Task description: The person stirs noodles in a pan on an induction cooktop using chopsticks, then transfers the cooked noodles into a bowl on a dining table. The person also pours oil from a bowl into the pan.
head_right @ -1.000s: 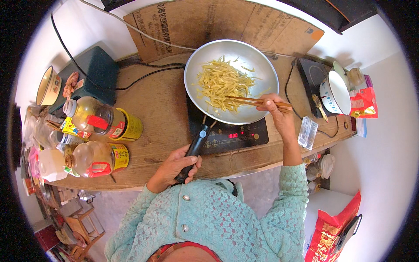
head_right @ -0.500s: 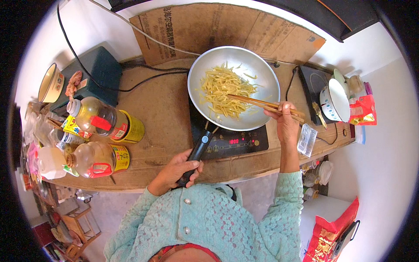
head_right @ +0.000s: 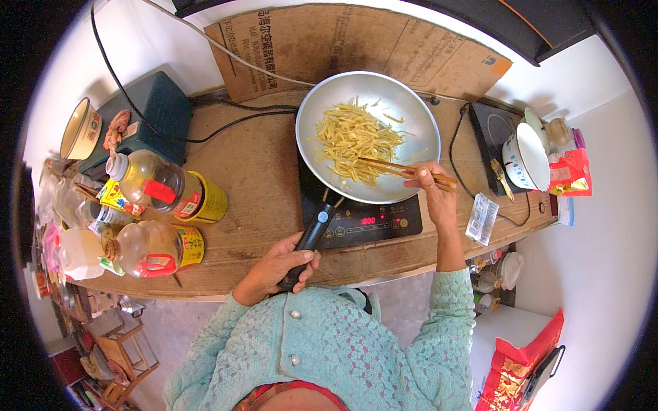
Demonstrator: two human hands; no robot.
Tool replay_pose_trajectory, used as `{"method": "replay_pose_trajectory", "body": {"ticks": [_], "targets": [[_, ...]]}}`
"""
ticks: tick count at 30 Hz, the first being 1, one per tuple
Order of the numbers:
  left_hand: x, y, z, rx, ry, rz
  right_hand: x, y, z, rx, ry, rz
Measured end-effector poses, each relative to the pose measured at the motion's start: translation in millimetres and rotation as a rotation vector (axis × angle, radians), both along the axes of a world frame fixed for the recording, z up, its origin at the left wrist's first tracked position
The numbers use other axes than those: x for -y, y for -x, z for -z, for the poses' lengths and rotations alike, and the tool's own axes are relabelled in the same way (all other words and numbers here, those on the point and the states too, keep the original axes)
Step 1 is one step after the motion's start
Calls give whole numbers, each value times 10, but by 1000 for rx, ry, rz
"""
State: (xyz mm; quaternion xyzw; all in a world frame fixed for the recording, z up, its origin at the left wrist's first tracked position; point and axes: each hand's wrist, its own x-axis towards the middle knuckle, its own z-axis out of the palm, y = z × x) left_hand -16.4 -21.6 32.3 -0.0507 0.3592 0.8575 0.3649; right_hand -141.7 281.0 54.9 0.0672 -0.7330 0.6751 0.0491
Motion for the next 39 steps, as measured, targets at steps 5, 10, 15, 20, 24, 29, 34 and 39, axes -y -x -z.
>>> {"method": "replay_pose_trajectory", "body": {"ticks": [5, 10, 15, 20, 24, 29, 34, 39], "targets": [[-2, 2, 24, 5, -13, -6, 27, 22, -41, -8, -20, -39], [4, -1, 46, 6, -10, -3, 27, 73, 37, 14, -13, -78], [13, 4, 31, -3, -12, -8, 71, 62, 46, 15, 10, -57], [-1, -1, 33, 2, -8, -7, -88, 93, -20, -32, 219, -15], [-7, 14, 12, -15, 22, 19, -234, 115, 84, -34, 362, 16], [-10, 13, -15, 3, 57, 15, -324, 80, 127, -5, 557, 30], [0, 12, 2, 20, 31, 9, -373, 2, 35, 12, 669, -55], [36, 26, 1, 56, 4, 0, -339, -82, -89, -38, 847, -145]]}}
